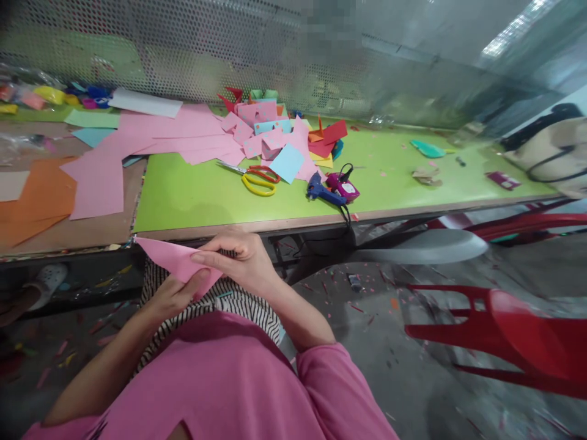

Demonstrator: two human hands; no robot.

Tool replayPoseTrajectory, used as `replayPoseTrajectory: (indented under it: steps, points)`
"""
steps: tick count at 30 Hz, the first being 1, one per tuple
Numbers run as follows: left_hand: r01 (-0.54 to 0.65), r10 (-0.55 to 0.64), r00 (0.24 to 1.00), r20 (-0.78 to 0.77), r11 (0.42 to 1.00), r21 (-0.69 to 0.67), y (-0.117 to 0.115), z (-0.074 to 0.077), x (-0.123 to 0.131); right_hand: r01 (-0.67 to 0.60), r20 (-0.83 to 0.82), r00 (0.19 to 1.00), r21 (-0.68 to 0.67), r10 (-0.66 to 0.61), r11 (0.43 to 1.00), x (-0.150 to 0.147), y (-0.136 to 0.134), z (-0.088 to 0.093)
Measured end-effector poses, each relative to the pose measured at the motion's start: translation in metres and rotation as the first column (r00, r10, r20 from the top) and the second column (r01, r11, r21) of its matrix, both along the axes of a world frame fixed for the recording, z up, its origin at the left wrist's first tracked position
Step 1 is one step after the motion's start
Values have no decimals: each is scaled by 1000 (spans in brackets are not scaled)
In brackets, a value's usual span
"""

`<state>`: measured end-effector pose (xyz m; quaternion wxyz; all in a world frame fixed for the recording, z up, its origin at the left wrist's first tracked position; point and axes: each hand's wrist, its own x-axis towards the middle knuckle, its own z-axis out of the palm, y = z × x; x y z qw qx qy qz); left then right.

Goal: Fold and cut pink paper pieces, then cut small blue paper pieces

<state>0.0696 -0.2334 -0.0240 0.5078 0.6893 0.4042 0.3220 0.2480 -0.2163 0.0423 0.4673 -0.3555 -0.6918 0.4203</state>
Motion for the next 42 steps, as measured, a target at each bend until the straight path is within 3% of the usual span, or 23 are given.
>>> replayPoseTrajectory:
  steps: [6,11,17,19,22,25,27,30,32,36,39,42]
  points:
    - [144,-144,989,10,989,36,0,-2,-3,-117,114,987,17,114,993,2,1,9]
    - [142,-143,988,-55,990,-21,-1,-7,-5,-65,146,988,129,45,989,-4,0,10]
    - [155,-159,985,-71,986,-60,-8,0,-2,-72,260,966,247,6,966,-6,1,10]
    - [140,-143,989,-38,989,-56,-9,0,-3,-70,222,975,185,27,980,-6,2,9]
    - [157,-160,987,-34,986,-56,-9,-2,-4,-104,135,985,-26,107,994,-7,5,12]
    - [310,-317,947,-47,944,-116,-7,-4,-3,-100,40,993,-182,109,978,-7,9,23]
    - [368,-378,924,-47,918,-148,-7,-6,-2,-47,19,999,-186,51,981,-6,13,31]
    - [269,-277,961,-16,945,-184,-6,-5,-3,52,53,998,-96,-47,994,-1,18,41]
    - [191,-191,981,21,956,-224,-5,-3,-6,41,134,990,-48,-34,998,2,21,43]
    - [150,-87,976,199,934,-324,-2,1,-10,-84,318,944,-43,93,996,6,20,32]
    - [84,59,939,338,916,-393,-2,3,-6,-62,344,935,-77,85,995,8,17,20]
    - [11,170,910,379,903,-430,-1,3,0,9,307,951,-119,28,993,10,16,14]
